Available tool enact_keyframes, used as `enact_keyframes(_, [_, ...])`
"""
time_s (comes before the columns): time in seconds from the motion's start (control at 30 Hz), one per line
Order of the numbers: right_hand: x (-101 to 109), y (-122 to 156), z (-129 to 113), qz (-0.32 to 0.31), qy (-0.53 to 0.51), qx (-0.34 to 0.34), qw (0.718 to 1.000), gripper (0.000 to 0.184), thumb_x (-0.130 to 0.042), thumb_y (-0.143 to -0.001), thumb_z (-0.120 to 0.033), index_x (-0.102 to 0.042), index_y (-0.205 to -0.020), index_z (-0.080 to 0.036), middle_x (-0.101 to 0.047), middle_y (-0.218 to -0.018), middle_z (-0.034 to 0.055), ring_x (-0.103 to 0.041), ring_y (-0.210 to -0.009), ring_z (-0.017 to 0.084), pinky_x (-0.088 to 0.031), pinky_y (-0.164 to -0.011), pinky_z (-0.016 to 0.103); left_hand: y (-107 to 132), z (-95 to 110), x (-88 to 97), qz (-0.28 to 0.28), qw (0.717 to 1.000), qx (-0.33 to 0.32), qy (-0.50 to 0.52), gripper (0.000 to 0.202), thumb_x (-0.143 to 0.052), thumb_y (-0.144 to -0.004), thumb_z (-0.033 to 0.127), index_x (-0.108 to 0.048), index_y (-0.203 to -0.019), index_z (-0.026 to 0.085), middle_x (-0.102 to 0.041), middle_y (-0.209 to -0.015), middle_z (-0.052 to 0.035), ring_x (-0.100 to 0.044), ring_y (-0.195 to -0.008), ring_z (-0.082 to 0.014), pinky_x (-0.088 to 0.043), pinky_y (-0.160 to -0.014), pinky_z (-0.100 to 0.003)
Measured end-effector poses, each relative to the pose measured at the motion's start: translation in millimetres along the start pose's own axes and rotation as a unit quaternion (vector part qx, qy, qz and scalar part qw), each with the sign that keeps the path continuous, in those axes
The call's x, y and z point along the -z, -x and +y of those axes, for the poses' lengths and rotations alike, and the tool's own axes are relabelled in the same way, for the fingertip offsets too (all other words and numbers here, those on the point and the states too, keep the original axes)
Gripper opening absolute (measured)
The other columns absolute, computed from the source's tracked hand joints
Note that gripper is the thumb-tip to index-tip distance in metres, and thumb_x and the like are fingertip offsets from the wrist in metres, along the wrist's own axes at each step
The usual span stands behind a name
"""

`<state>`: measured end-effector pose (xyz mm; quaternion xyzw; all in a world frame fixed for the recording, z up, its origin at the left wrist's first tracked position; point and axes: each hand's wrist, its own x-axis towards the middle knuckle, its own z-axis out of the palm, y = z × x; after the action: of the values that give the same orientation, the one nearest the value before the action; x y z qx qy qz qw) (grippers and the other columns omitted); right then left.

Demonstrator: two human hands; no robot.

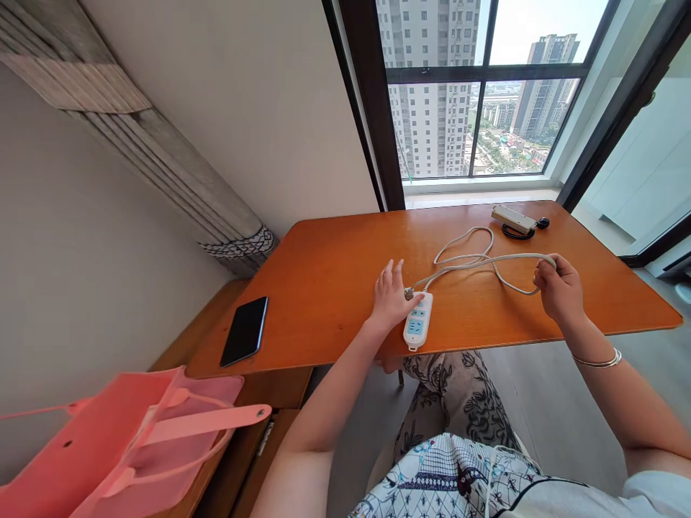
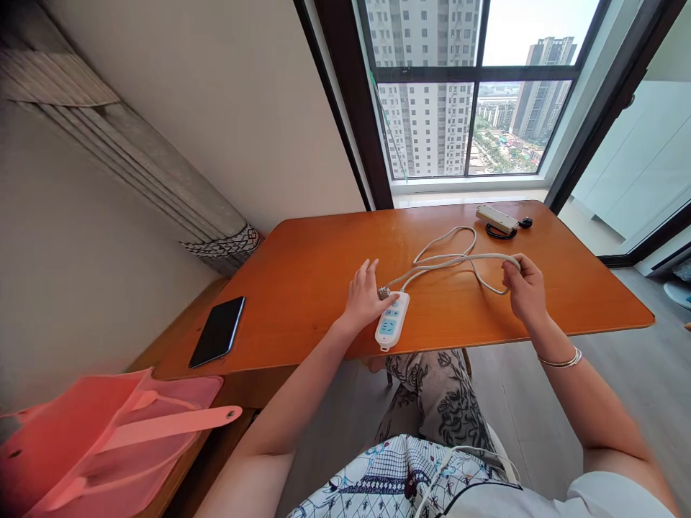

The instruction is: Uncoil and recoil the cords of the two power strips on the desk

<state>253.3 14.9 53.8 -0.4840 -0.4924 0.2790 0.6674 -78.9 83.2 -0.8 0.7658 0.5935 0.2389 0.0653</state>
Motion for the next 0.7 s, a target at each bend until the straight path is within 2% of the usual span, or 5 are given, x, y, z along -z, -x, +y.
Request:
enact_keyframes(0.17, [4,-7,-21,-0.003,-0.161,-0.117,0.98,0.047,-0.086,-0.067,-0.053,-0.051,-0.069,-0.021,-0.025,-0.054,-0.0096,-0.02,-0.045,0.005,-0.02,-0.041,0.02,4,24,-18.1,-0.071,0.997,0.026,0.033,0.106,-0.075,-0.074,0.058,-0.022,-0.154,0.012,-0.019,-0.164,-0.028,-0.028,-0.151,-0.0408,-0.029,-0.119,-0.057])
enact_keyframes(0.3, [-2,-4,-28,-0.012,-0.228,-0.137,0.964,0.044,-0.086,-0.07,-0.049,-0.052,-0.07,-0.021,-0.021,-0.053,-0.0101,-0.015,-0.044,0.005,-0.018,-0.039,0.019,-1,48,-18.3,-0.096,0.995,-0.034,0.023,0.046,-0.063,-0.087,0.037,-0.055,-0.128,0.016,-0.06,-0.136,-0.0178,-0.057,-0.13,-0.0317,-0.044,-0.109,-0.047])
enact_keyframes(0.4, [-4,0,-31,-0.013,-0.263,-0.126,0.956,0.041,-0.088,-0.069,-0.044,-0.054,-0.071,-0.021,-0.022,-0.054,-0.0098,-0.015,-0.044,0.005,-0.019,-0.039,0.019,-20,49,-11.5,-0.07,0.997,-0.035,0.026,0.019,-0.048,-0.094,0.024,-0.064,-0.104,0.018,-0.07,-0.111,-0.0136,-0.067,-0.11,-0.0276,-0.05,-0.1,-0.043])
enact_keyframes(0.57, [2,-3,-36,-0.024,-0.325,-0.11,0.939,0.038,-0.083,-0.075,-0.039,-0.051,-0.069,-0.021,-0.02,-0.053,-0.0091,-0.01,-0.046,0.007,-0.019,-0.04,0.021,-21,57,-15.5,0.163,0.983,-0.049,0.075,0.053,-0.062,-0.089,0.032,-0.046,-0.137,0.015,-0.033,-0.159,-0.025,-0.034,-0.149,-0.0353,-0.034,-0.117,-0.056])
enact_keyframes(0.7, [3,-10,-42,0.005,-0.296,-0.034,0.955,0.043,-0.075,-0.081,-0.046,-0.042,-0.066,-0.023,-0.017,-0.051,-0.0085,-0.008,-0.045,0.009,-0.014,-0.042,0.025,18,90,-32.5,0.076,0.979,-0.187,0.032,0.061,-0.07,-0.083,0.037,-0.047,-0.137,0.02,-0.021,-0.166,-0.0215,-0.016,-0.156,-0.0369,-0.012,-0.124,-0.065])
